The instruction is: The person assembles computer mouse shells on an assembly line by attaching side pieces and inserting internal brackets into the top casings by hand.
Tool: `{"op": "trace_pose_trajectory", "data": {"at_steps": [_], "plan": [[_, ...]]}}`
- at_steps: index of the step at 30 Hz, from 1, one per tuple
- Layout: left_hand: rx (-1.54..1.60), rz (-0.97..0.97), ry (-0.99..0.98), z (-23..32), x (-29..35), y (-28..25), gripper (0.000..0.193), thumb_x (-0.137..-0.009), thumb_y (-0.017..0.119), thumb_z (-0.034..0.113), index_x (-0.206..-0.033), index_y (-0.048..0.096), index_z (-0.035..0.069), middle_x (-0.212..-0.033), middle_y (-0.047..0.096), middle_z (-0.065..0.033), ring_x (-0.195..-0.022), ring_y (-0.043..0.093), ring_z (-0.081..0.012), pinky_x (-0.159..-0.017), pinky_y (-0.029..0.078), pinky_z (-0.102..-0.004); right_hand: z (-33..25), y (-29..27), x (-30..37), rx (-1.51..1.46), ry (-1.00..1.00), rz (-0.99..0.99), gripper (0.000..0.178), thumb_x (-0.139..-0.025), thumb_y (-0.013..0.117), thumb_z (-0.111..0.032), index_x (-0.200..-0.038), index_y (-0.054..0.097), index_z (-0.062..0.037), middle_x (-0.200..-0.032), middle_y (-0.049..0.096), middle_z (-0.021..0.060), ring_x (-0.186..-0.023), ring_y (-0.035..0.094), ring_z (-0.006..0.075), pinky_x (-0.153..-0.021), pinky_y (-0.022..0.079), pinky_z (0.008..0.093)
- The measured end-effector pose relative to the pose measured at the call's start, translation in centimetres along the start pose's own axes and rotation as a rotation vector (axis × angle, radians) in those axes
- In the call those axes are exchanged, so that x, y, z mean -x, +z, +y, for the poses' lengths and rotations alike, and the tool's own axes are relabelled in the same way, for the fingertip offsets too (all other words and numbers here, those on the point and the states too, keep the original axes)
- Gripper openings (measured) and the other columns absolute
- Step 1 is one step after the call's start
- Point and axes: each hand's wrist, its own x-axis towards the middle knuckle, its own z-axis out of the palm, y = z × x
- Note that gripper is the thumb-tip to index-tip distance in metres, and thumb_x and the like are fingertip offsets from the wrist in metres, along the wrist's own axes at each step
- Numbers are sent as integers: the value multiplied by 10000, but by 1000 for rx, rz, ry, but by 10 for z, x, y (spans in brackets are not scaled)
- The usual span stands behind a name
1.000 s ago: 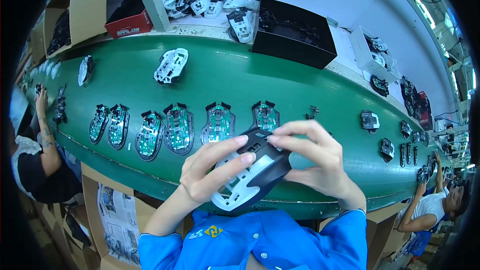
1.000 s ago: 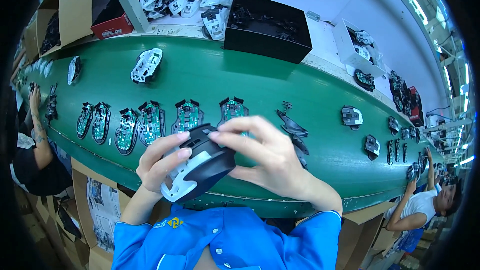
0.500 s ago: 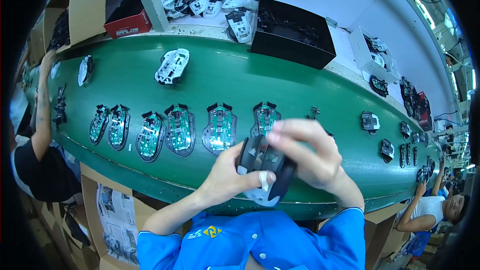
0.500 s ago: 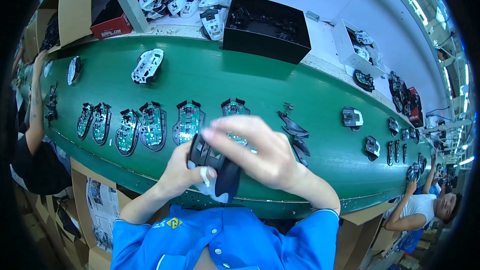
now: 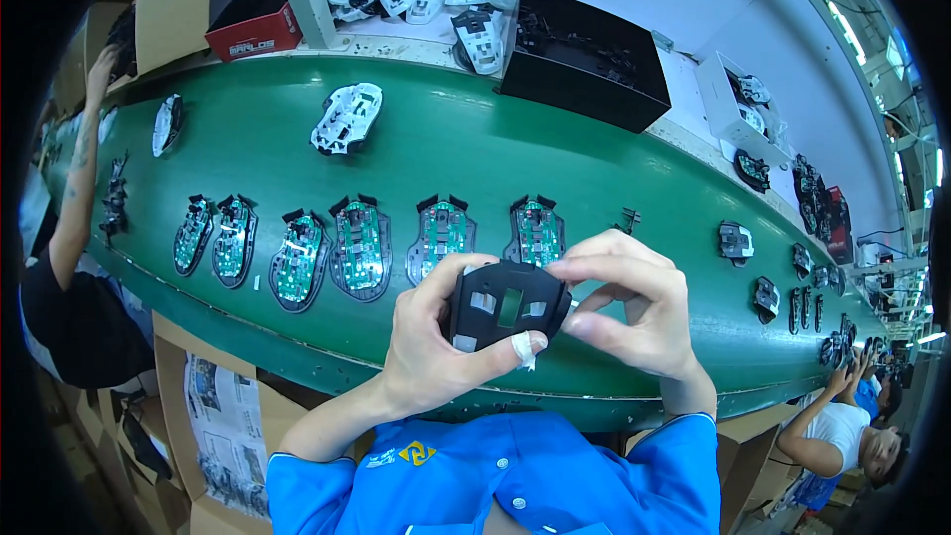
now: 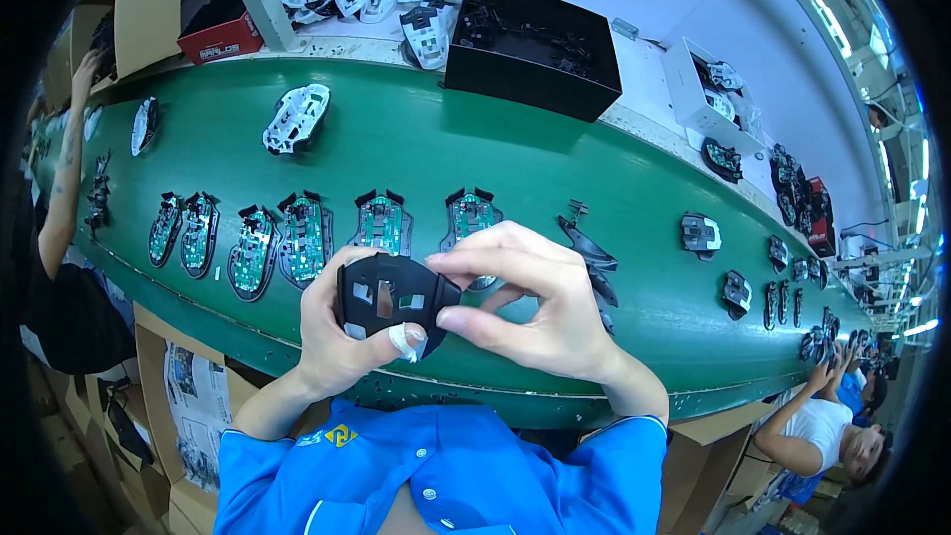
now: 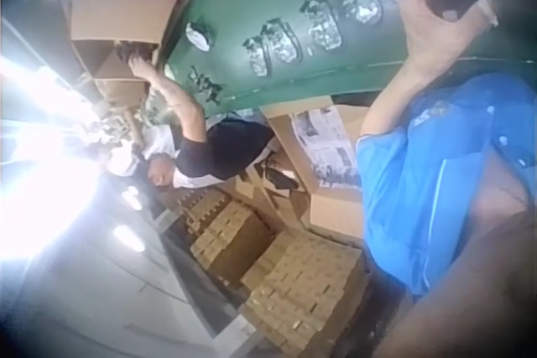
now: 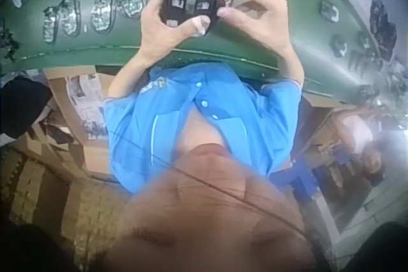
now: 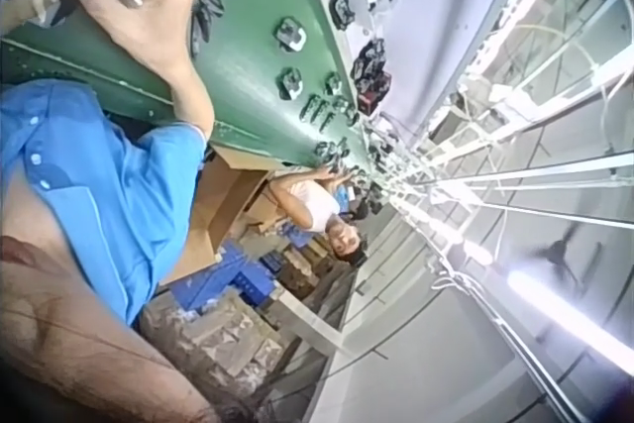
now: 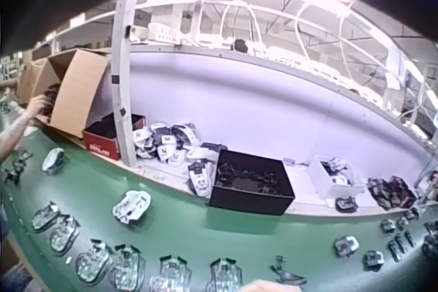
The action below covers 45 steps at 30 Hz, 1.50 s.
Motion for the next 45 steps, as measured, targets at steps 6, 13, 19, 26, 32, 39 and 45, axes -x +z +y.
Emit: {"op": "trace_pose_trajectory", "data": {"at_steps": [6,13,19,26,32,39,45], "plan": [[-150,5,168,-2,-3,-2,476,-685,800,164,-1024,518,-15,-832,633,-73,-734,626,-99,-613,515,-221,-5,6,-4,-11,194,-3,242,-778,694,-79,-1002,663,10,-859,654,115,-754,643,154,-575,543,243],[-159,75,150,-7,-5,-3,441,-679,803,161,-978,524,-3,-772,626,-55,-666,607,-80,-555,498,-214,-2,12,-9,33,169,16,230,-826,638,-91,-1026,653,20,-859,669,142,-726,645,171,-571,531,257],[-199,70,184,-7,-8,-6,433,-687,795,158,-980,521,-4,-727,609,-42,-629,589,-64,-522,476,-198,2,15,-9,48,142,50,230,-841,615,-90,-1038,647,23,-877,672,146,-748,646,164,-594,529,259],[260,6,-255,10,-18,-19,456,-737,731,230,-1069,520,-2,-903,593,-49,-810,579,-89,-699,472,-223,-8,13,-12,-67,244,21,356,-829,614,-84,-1166,573,25,-854,663,117,-743,641,147,-625,531,253],[465,51,-304,10,-16,-21,491,-726,716,262,-1091,519,-2,-937,593,-55,-843,565,-99,-751,458,-246,-4,7,-14,-707,519,-65,343,-859,618,-69,-1181,543,24,-984,625,97,-879,600,133,-667,542,265],[34,-61,302,-14,-19,-27,546,-523,882,145,-956,555,79,-856,568,-22,-813,526,-122,-735,405,-261,19,16,-8,-530,252,-204,267,-737,750,-75,-971,636,-13,-985,621,67,-965,571,154,-873,452,308],[-502,-69,678,8,-12,-42,291,-452,767,196,-708,641,253,-921,592,36,-1031,456,-286,-928,396,-531,2,28,-5,-112,9,164,422,-585,747,43,-990,655,-38,-1045,625,122,-1091,558,261,-901,452,385]]}}
